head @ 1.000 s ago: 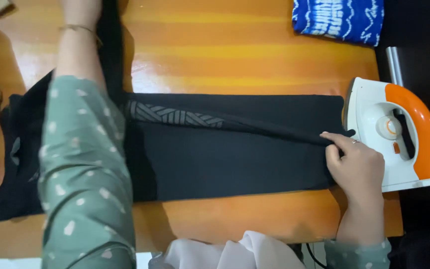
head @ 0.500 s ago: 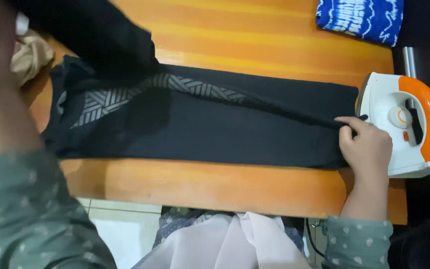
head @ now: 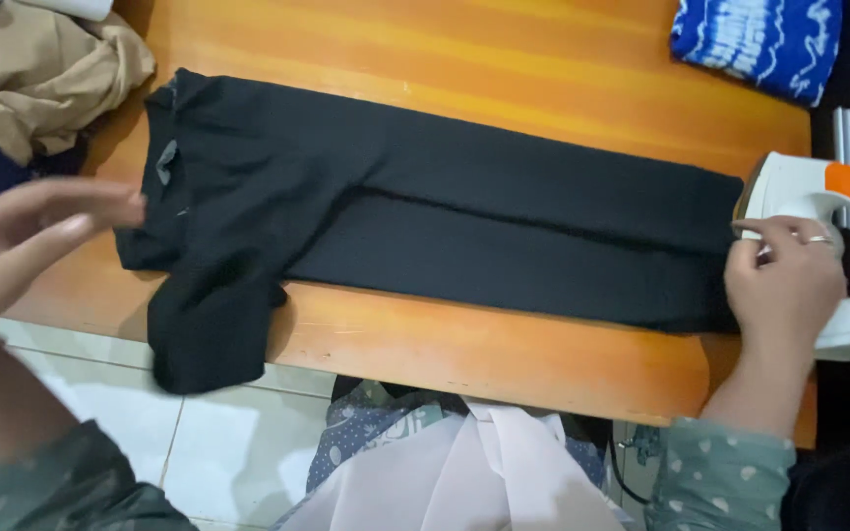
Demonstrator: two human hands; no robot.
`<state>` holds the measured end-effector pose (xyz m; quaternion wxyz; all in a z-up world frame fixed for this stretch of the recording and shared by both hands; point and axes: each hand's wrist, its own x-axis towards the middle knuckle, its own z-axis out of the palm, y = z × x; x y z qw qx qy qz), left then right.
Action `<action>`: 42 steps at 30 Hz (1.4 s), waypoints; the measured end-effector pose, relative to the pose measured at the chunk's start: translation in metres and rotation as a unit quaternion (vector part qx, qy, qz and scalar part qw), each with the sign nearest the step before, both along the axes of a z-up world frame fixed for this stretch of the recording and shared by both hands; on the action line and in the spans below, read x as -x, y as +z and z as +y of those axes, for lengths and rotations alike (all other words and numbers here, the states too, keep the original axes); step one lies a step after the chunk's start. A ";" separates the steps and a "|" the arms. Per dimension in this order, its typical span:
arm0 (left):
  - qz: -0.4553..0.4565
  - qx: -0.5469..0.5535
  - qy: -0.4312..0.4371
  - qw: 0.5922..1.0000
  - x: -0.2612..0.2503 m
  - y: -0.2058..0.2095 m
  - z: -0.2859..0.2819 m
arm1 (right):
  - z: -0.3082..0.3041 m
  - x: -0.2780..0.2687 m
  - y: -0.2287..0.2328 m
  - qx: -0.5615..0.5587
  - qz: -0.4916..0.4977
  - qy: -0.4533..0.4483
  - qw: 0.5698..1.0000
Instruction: Ironing and folding a black t-shirt on a wooden table
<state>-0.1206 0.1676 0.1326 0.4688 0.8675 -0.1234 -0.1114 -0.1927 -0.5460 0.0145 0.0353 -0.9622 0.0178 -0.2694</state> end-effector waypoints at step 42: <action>-0.482 -0.356 0.103 0.794 -0.231 -0.200 0.036 | 0.018 -0.080 0.000 -0.105 0.116 0.091 0.983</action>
